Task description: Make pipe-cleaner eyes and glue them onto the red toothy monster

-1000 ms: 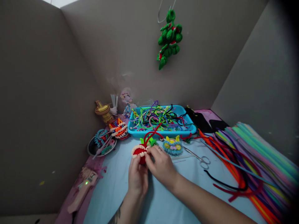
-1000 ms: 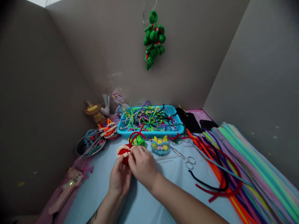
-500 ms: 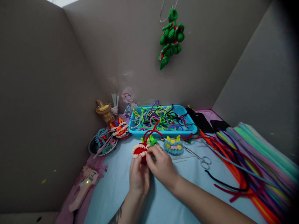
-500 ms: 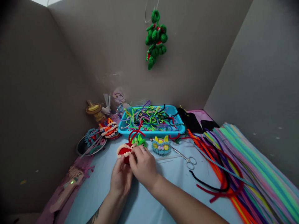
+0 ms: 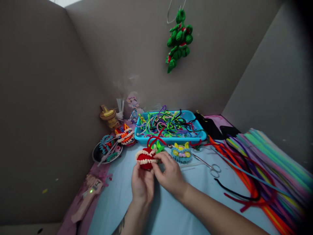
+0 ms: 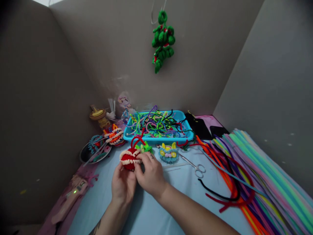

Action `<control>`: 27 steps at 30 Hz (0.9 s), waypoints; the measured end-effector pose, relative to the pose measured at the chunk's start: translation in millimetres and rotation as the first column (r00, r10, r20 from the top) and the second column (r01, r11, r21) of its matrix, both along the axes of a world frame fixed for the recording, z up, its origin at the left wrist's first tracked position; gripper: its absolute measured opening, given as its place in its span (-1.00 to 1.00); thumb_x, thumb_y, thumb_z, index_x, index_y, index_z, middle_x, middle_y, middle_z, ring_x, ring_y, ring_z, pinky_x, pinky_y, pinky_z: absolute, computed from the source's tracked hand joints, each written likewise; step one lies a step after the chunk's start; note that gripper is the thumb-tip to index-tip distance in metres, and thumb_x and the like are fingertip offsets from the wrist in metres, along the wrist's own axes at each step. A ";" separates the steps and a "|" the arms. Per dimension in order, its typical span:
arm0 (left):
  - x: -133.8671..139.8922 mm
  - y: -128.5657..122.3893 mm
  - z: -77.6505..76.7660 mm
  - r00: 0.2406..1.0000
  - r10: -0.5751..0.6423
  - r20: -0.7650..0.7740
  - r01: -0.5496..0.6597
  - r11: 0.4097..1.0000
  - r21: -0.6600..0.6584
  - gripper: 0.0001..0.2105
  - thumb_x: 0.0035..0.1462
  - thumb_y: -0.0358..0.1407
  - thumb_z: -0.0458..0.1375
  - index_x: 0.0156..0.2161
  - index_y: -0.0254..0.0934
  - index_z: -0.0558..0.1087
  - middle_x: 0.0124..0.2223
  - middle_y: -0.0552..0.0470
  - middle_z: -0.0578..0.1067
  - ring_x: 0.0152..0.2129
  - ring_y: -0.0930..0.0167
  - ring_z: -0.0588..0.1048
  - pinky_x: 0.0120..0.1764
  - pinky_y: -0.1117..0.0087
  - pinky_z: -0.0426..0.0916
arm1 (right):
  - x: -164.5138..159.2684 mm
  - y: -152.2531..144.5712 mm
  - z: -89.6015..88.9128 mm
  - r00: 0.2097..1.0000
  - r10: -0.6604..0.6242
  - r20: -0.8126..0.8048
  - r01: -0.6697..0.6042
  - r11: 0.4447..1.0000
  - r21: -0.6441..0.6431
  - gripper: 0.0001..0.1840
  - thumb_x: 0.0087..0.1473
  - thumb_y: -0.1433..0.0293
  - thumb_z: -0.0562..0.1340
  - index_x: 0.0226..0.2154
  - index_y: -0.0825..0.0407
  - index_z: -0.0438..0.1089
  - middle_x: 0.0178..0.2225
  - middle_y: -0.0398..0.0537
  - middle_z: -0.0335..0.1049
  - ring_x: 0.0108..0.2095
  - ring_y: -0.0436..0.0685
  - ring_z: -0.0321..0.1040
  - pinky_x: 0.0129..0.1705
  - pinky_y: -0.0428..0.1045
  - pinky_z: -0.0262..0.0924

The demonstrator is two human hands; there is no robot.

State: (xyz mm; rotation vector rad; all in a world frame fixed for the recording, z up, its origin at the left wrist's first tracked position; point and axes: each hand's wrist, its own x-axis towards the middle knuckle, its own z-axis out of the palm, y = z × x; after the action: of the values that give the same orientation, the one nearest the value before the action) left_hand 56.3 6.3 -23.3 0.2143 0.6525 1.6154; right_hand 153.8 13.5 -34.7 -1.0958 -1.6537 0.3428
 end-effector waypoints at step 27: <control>1.8 -2.9 -4.8 0.999 0.042 -0.007 -0.042 0.999 0.000 -0.77 0.13 -0.35 0.05 -0.20 -0.31 0.53 -0.24 -0.06 0.59 -0.24 0.38 0.53 -0.14 0.40 0.40 | -0.6 1.8 0.0 1.000 0.013 -0.026 -0.014 0.998 -0.053 -0.89 0.09 0.49 0.13 -0.44 0.00 0.30 -0.40 -0.06 0.35 -0.29 0.14 0.30 -0.23 0.01 0.19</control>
State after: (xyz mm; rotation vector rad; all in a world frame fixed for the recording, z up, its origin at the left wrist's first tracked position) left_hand 58.1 3.3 -28.1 0.2079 0.6664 1.6555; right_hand 153.2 15.3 -34.7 -1.1155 -1.6382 0.4101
